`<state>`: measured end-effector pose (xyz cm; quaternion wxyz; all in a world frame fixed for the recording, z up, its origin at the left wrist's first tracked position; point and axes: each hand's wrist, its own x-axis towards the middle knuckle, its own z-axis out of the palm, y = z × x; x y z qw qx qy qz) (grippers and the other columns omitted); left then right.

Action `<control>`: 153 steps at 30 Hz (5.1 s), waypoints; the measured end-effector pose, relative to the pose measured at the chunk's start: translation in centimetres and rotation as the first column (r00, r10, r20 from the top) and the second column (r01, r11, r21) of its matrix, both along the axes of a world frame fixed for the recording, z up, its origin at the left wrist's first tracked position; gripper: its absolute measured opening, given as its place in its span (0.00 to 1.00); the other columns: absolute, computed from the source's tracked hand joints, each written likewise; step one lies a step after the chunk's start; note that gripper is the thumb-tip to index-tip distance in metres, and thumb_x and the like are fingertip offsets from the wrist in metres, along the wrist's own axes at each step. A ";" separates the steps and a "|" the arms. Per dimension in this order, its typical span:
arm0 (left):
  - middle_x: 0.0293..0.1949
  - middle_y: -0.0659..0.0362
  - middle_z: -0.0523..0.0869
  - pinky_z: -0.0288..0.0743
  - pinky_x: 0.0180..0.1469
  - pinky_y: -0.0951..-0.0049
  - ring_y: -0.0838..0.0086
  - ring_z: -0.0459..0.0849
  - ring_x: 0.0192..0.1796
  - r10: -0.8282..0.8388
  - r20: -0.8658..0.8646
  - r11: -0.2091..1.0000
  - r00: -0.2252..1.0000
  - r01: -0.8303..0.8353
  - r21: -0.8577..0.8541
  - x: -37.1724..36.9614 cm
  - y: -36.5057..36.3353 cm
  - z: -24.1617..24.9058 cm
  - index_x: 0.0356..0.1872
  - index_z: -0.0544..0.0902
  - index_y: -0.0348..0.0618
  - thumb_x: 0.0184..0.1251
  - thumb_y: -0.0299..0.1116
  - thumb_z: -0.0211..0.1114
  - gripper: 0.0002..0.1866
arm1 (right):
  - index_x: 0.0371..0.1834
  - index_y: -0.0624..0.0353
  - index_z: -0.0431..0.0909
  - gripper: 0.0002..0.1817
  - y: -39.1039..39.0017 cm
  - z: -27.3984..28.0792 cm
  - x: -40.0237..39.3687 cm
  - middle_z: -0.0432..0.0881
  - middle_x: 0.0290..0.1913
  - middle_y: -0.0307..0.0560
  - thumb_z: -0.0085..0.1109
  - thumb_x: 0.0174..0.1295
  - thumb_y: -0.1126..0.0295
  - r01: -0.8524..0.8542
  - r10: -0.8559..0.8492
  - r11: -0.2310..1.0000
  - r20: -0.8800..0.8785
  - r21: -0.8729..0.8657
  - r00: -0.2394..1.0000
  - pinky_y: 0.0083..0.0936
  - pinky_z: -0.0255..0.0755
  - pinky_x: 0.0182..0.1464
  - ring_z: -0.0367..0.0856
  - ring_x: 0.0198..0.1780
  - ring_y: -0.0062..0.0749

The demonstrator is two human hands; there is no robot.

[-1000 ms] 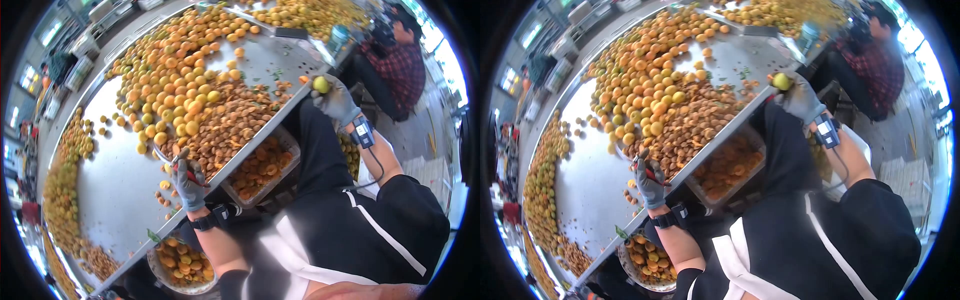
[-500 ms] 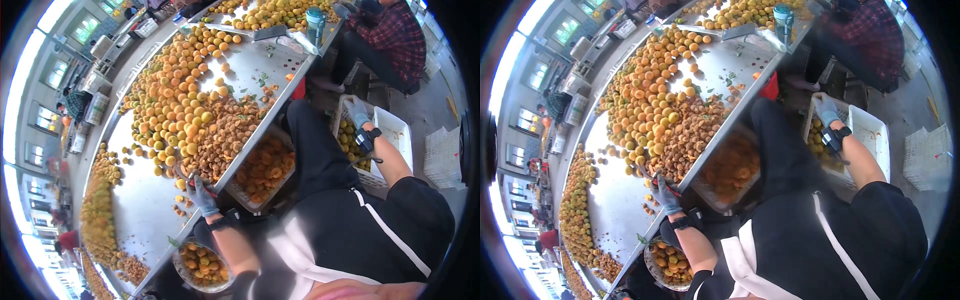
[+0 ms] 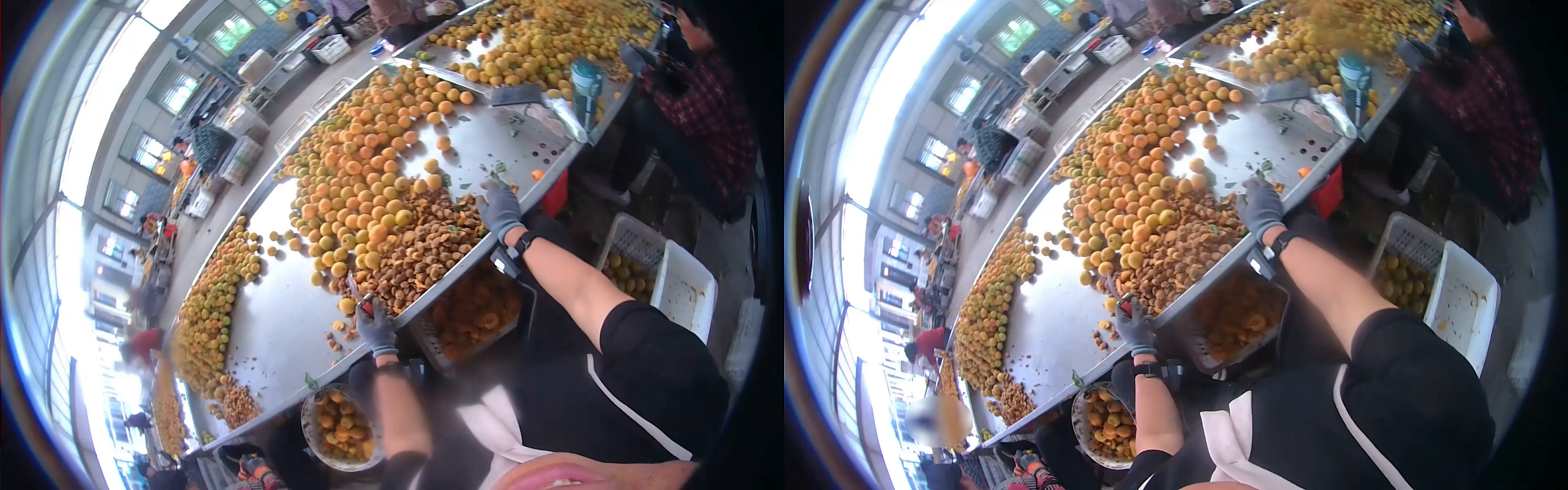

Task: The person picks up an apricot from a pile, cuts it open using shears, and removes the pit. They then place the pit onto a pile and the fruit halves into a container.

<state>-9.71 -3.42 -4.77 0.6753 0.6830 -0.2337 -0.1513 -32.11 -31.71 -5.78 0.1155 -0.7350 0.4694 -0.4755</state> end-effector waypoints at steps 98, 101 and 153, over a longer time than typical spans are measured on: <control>0.29 0.45 0.83 0.74 0.36 0.53 0.46 0.82 0.35 -0.011 0.553 0.854 0.833 -0.279 0.438 -1.3 -0.8 2.0 0.36 0.77 0.44 0.66 0.49 0.60 0.17 | 0.38 0.56 0.80 0.10 1.1 0.7 0.4 0.80 0.40 0.51 0.55 0.59 0.64 -0.056 0.050 0.998 -0.442 -0.001 0.896 0.40 0.72 0.49 0.78 0.44 0.48; 0.30 0.45 0.83 0.74 0.36 0.53 0.46 0.82 0.35 -0.016 0.557 0.853 0.831 -0.279 0.442 -1.3 -0.7 2.2 0.36 0.77 0.44 0.66 0.49 0.60 0.17 | 0.37 0.56 0.79 0.10 1.0 0.4 0.4 0.80 0.39 0.52 0.55 0.59 0.63 -0.070 0.062 0.998 -0.446 -0.003 0.893 0.41 0.72 0.48 0.78 0.44 0.48; 0.31 0.51 0.86 0.77 0.39 0.62 0.57 0.85 0.33 -0.020 0.597 0.852 0.802 -0.298 0.430 -0.1 -1.3 0.3 0.41 0.82 0.44 0.63 0.46 0.65 0.16 | 0.32 0.58 0.84 0.10 31.6 33.4 5.0 0.82 0.29 0.49 0.62 0.50 0.64 -0.446 0.914 0.298 -0.387 0.844 -0.121 0.36 0.77 0.33 0.85 0.35 0.42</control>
